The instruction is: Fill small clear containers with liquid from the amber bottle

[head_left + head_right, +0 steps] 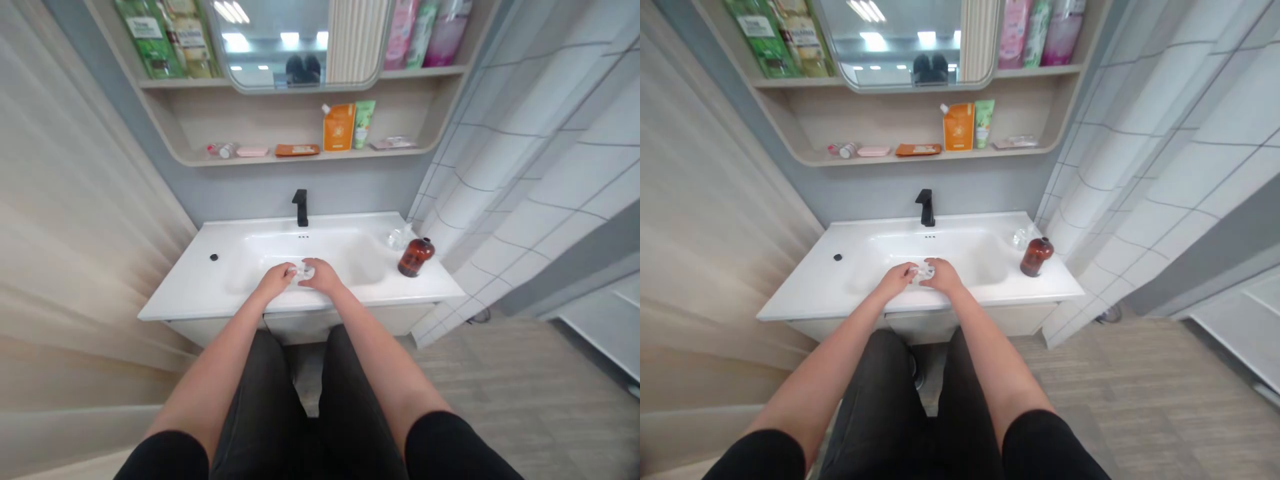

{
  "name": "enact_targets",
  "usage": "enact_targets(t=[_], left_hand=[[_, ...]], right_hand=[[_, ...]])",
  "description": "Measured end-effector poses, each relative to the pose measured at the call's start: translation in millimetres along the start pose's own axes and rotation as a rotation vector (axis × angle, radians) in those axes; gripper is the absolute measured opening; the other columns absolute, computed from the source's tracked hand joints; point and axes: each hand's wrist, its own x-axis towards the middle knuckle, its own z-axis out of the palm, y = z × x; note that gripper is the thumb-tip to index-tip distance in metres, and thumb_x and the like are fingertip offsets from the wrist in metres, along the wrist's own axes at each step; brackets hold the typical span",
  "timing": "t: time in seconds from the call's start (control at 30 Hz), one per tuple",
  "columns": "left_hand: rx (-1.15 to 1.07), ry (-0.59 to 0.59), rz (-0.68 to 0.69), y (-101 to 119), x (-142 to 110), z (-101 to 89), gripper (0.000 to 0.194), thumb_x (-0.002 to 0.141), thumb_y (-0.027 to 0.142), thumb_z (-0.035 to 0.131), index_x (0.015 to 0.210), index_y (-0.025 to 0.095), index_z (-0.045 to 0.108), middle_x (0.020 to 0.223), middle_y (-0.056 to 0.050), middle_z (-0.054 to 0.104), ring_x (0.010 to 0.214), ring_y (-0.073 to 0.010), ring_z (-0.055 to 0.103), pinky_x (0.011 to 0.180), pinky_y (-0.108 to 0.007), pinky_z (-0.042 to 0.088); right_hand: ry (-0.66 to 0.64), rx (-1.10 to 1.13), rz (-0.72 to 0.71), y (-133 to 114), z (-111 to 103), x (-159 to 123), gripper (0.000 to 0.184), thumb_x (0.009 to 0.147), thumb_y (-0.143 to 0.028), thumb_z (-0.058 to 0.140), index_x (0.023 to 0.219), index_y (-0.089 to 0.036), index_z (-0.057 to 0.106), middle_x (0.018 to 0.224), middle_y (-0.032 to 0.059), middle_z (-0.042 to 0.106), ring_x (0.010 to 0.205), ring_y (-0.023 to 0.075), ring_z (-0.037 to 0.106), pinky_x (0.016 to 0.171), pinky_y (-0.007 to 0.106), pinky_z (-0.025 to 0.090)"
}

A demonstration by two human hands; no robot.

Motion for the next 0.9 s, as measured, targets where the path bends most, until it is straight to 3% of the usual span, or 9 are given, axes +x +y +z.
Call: enact_targets(t=[0.17,0.27,0.43,0.6,0.7,0.83,0.9], left_hand=[[0.099,-0.094,-0.031,8,-6,-1.8,0.039,0.109,0.045,0.05,0.129,0.022,0.075,0.084,-0.006,0.077,0.082,-0.0259,0.074,0.084,-0.036,0.055],[0.08,-0.06,-0.033,6,-6,-1.0,0.039,0.103,0.036,0.058,0.14,0.025,0.066,0.093,-0.004,0.078,0.085,-0.0246,0.074,0.084,-0.035,0.055],[-0.021,0.011,0.039,0,-3,1.7,0.031,0.092,0.029,0.069,0.122,0.025,0.069,0.109,-0.005,0.079,0.091,-0.0234,0.073,0.087,-0.036,0.057],[-0.105,0.015,-0.014,2,-3,2.2,0.03,0.099,0.045,0.065,0.117,0.023,0.073,0.085,-0.003,0.076,0.074,-0.0219,0.072,0.076,-0.035,0.057],[-0.134,0.023,-0.049,-1,-3,3.7,0.032,0.097,0.042,0.068,0.121,0.023,0.072,0.076,0.0,0.072,0.068,-0.021,0.07,0.071,-0.033,0.057],[-0.222,0.034,-0.019,-9,-1,6.4,0.035,0.089,0.027,0.068,0.123,0.022,0.075,0.089,-0.003,0.076,0.071,-0.0192,0.07,0.072,-0.033,0.058],[-0.241,0.042,0.011,-12,0,6.5,0.037,0.088,0.028,0.068,0.124,0.022,0.076,0.103,-0.006,0.077,0.074,-0.018,0.069,0.073,-0.033,0.059]], right_hand=[[-0.022,-0.038,-0.028,-5,-2,-2,0.08,0.066,-0.033,0.105,0.14,-0.021,0.075,0.132,0.0129,0.079,0.123,0.0343,0.074,0.115,0.048,0.054],[-0.01,-0.054,-0.039,-7,-2,-2,0.079,0.068,-0.032,0.103,0.14,-0.02,0.074,0.131,0.0142,0.079,0.122,0.0349,0.075,0.115,0.048,0.055],[-0.009,-0.016,-0.035,-7,-3,-2,0.077,0.069,-0.034,0.103,0.14,-0.021,0.074,0.134,0.014,0.079,0.123,0.0342,0.075,0.114,0.047,0.055],[-0.017,0.014,-0.017,-8,-5,-2,0.078,0.071,-0.037,0.103,0.141,-0.022,0.074,0.134,0.0129,0.079,0.123,0.0332,0.075,0.114,0.046,0.056],[-0.033,0.01,-0.008,-10,-5,-1,0.08,0.07,-0.038,0.103,0.143,-0.022,0.073,0.129,0.0127,0.08,0.119,0.0322,0.075,0.111,0.045,0.056],[-0.03,0.02,0.015,-9,-5,-1,0.08,0.069,-0.037,0.105,0.142,-0.022,0.074,0.128,0.0123,0.08,0.116,0.0315,0.076,0.109,0.044,0.057],[-0.026,0.041,0.015,-8,-5,-1,0.081,0.069,-0.038,0.104,0.142,-0.022,0.074,0.127,0.0118,0.08,0.116,0.0309,0.076,0.109,0.043,0.057]])
